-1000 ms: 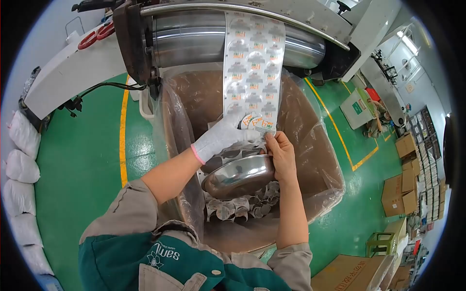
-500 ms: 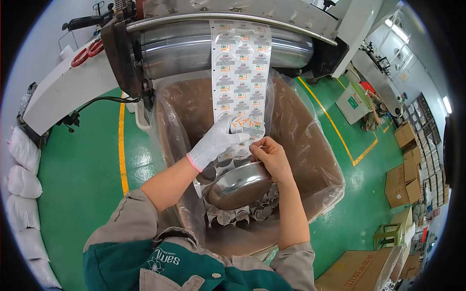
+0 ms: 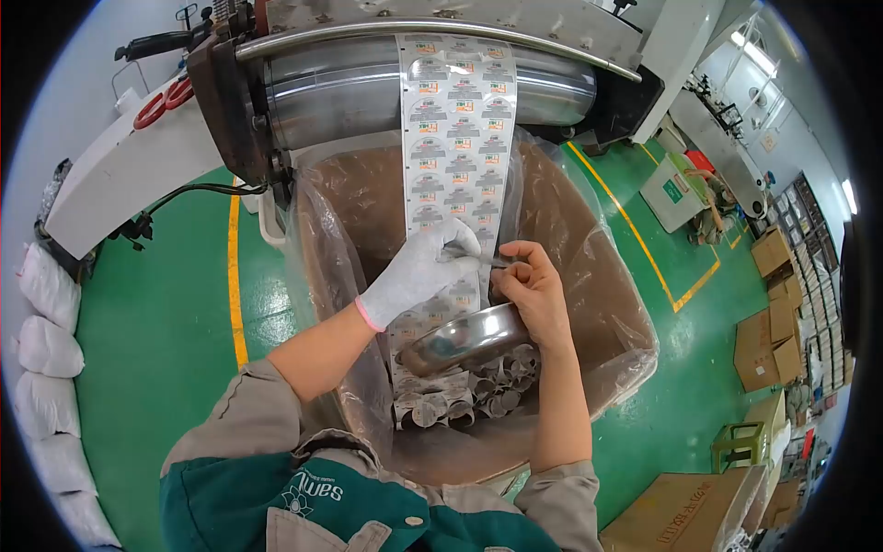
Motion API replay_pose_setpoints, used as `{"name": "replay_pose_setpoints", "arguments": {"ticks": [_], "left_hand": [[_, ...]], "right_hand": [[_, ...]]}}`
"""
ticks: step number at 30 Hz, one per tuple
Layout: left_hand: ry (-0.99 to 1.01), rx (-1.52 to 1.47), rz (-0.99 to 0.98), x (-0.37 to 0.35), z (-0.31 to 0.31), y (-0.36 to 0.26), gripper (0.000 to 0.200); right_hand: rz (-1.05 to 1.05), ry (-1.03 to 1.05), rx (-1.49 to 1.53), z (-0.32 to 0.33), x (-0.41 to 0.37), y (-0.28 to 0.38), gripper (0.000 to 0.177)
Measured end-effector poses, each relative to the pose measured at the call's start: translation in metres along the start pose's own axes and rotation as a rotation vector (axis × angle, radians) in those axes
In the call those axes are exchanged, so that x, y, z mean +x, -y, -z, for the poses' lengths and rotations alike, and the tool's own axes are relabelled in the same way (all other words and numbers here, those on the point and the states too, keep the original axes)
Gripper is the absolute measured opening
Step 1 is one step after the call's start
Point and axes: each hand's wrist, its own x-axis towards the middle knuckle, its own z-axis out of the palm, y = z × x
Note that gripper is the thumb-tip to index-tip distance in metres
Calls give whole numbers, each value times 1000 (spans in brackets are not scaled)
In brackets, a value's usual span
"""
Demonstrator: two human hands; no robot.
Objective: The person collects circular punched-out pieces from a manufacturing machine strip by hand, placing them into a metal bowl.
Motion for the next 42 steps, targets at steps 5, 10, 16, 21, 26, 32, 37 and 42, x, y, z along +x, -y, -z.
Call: {"name": "replay_pose_setpoints", "arguments": {"ticks": [5, 10, 16, 21, 26, 32, 37, 42], "left_hand": [[-73, 298, -546, -1, -1, 7, 23], [-165, 429, -725, -3, -3, 1, 21], [-188, 538, -790, -7, -2, -6, 25], [-234, 587, -853, -7, -3, -5, 23], [-227, 606, -868, -6, -1, -1, 24], [-271, 627, -928, -7, -2, -3, 24], [-247, 619, -920, -12, -2, -9, 28], [-254, 629, -916, -11, -2, -5, 28]], "right_hand": [[70, 69, 61, 3, -4, -1, 23], [142, 128, 102, 2, -6, -2, 24], [183, 146, 107, -1, -4, -3, 27], [163, 167, 111, 1, -6, -1, 27], [160, 166, 99, 1, -5, -3, 27], [168, 189, 111, 2, -6, -1, 28], [209, 170, 134, 4, -5, -3, 35], [167, 150, 139, 10, -4, -1, 40]]}}
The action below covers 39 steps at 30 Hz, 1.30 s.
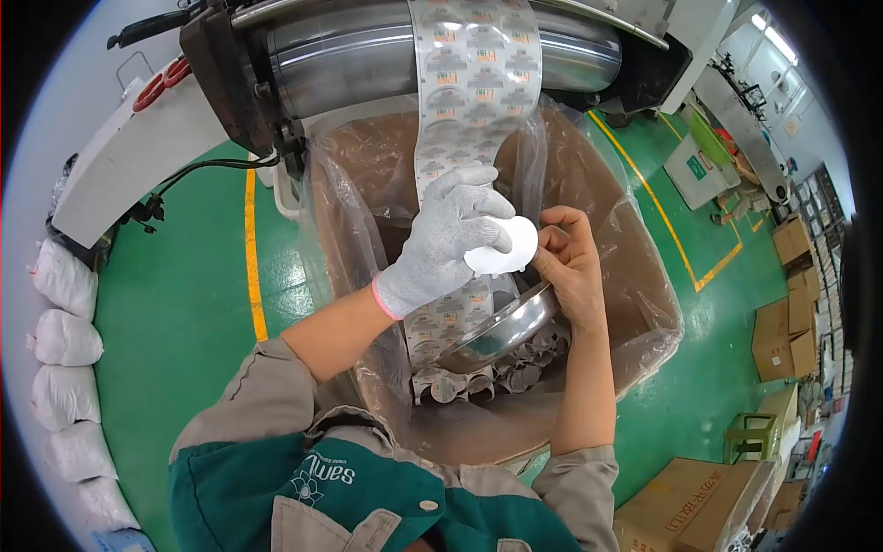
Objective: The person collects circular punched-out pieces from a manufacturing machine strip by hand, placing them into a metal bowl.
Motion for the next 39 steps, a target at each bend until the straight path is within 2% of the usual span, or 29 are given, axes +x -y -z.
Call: {"name": "replay_pose_setpoints", "arguments": {"ticks": [21, 26, 29, 31, 37, 39], "left_hand": [[24, -82, 3, 1, -2, 4, 25], [63, -45, 2, 1, -2, 6, 22], [84, -87, 49, 1, -2, 7, 21], [90, -111, 59, 2, -3, 8, 21], [153, -213, 115, 3, -2, 10, 22], [161, -330, 172, 2, -3, 10, 23]], "right_hand": [[-60, -21, -161, 1, 5, -13, 36], [-38, -23, -86, -2, 2, -12, 37], [0, 4, -64, -6, 0, -8, 36], [107, 39, -206, -7, -2, -6, 34], [111, 18, -163, -13, -6, -9, 23], [214, 21, -335, -15, -5, -15, 21]]}}
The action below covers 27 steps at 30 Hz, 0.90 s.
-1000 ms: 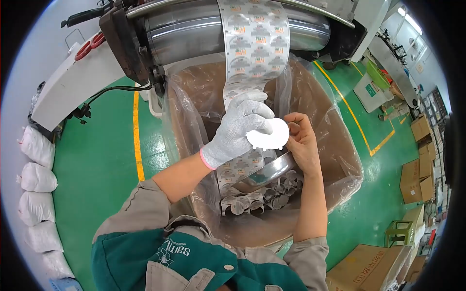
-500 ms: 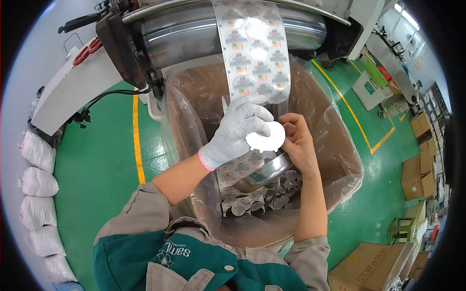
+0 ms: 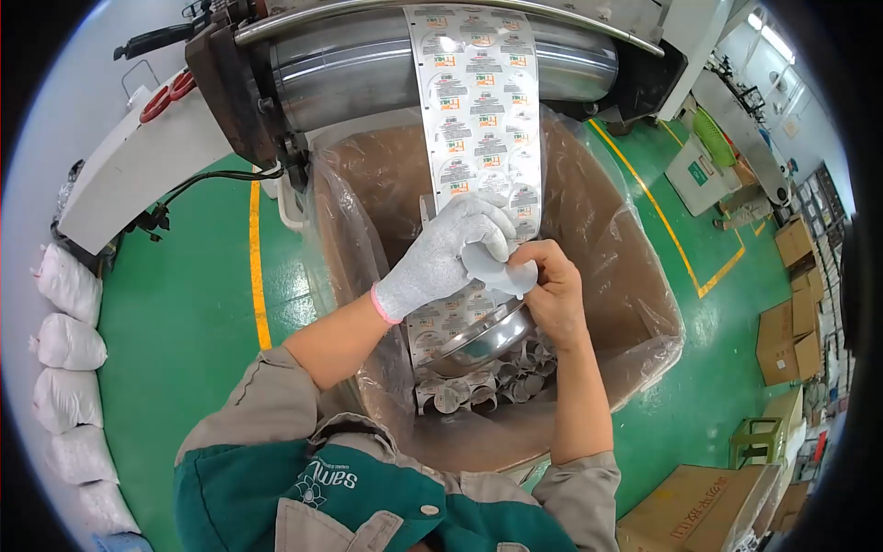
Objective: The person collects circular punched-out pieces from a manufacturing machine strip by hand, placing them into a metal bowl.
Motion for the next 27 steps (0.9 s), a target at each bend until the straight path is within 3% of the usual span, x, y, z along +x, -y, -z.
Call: {"name": "replay_pose_setpoints", "arguments": {"ticks": [2, 4, 6, 8, 12, 14, 16, 17, 20, 22, 25, 27], "left_hand": [[-6, -13, -24, -4, -1, 2, 28], [-179, -297, 436, -3, -8, -10, 38], [-124, -367, 461, -3, -3, 0, 50], [110, -680, 692, -1, 4, -1, 56], [234, -766, 474, -9, -2, 9, 59], [176, -790, 482, -11, -3, 8, 55], [108, -828, 681, -13, 0, 8, 47], [-8, -754, 702, -13, -3, 6, 40], [-75, -674, 795, -9, 5, 6, 39], [-122, -624, 820, -5, 10, 1, 36], [-71, -334, 642, -9, 10, 9, 32], [16, -290, 677, -11, 13, 12, 33]], "right_hand": [[52, -36, -3, -8, 1, -1, 22], [165, -173, -191, -12, 0, 0, 23], [243, -296, -302, -16, 0, 2, 27], [377, -390, -403, -16, 3, -1, 29], [463, -397, -564, -9, 3, -7, 33], [431, -363, -772, -8, 1, -9, 27], [464, -348, -785, -9, 4, -12, 29], [435, -323, -765, -12, 3, -11, 31], [396, -220, -738, -19, 3, -20, 34], [177, -205, -576, -22, -4, -25, 31], [13, -294, -249, -18, 3, -12, 20], [-134, -260, -23, -13, 7, -1, 12]]}}
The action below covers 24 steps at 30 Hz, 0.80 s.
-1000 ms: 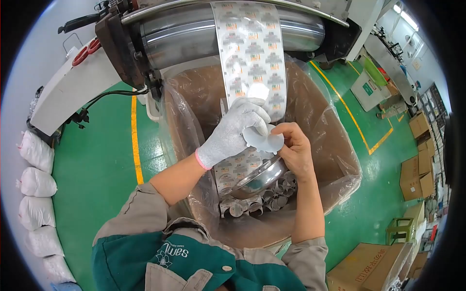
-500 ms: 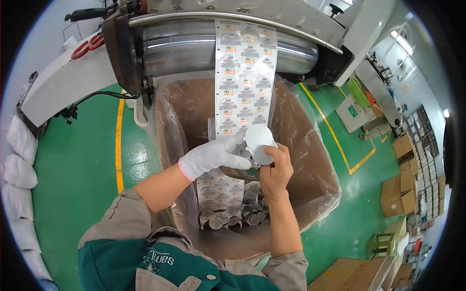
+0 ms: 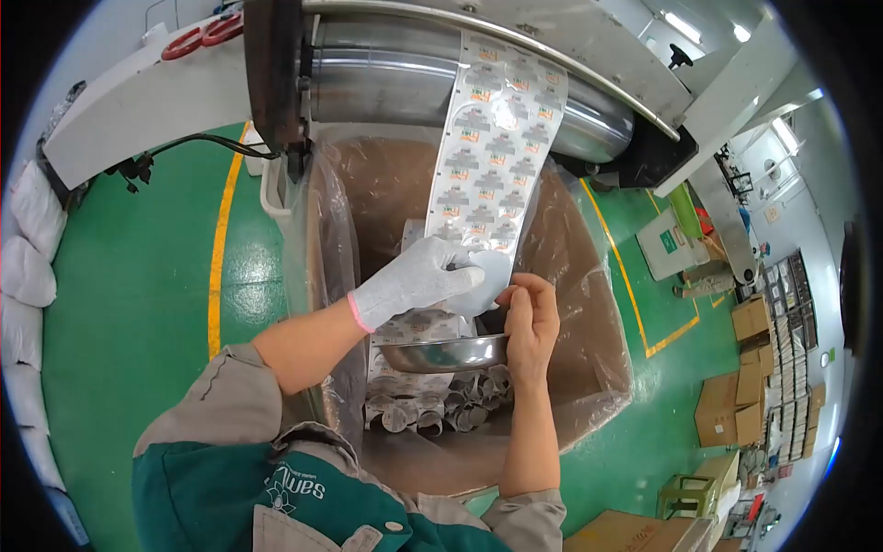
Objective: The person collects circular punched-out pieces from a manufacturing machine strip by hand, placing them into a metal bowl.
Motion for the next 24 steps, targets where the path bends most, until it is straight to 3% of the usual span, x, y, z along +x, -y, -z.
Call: {"name": "replay_pose_setpoints", "arguments": {"ticks": [3, 5, 6, 7, 15, 17, 24], "left_hand": [[85, 57, -13, 0, 1, -4, 34], [253, 198, 65, 2, 5, -5, 34], [121, 138, -51, -1, -2, -2, 32], [124, 140, -48, -1, -4, 3, 32], [0, 39, 23, -5, -5, -18, 35], [94, 3, 67, -4, -3, -20, 37], [55, -74, 38, -6, -10, -29, 40]], "right_hand": [[-170, 73, 129, 5, -1, 6, 14], [-230, 115, 167, 8, -2, 5, 15], [-307, 168, 149, 9, -1, 7, 14], [-382, 223, 132, 9, 0, 7, 13], [-429, 163, 426, -4, 0, 4, 17], [-452, 87, 482, -10, -2, 9, 16], [-414, 78, 459, -9, -1, 2, 17]]}}
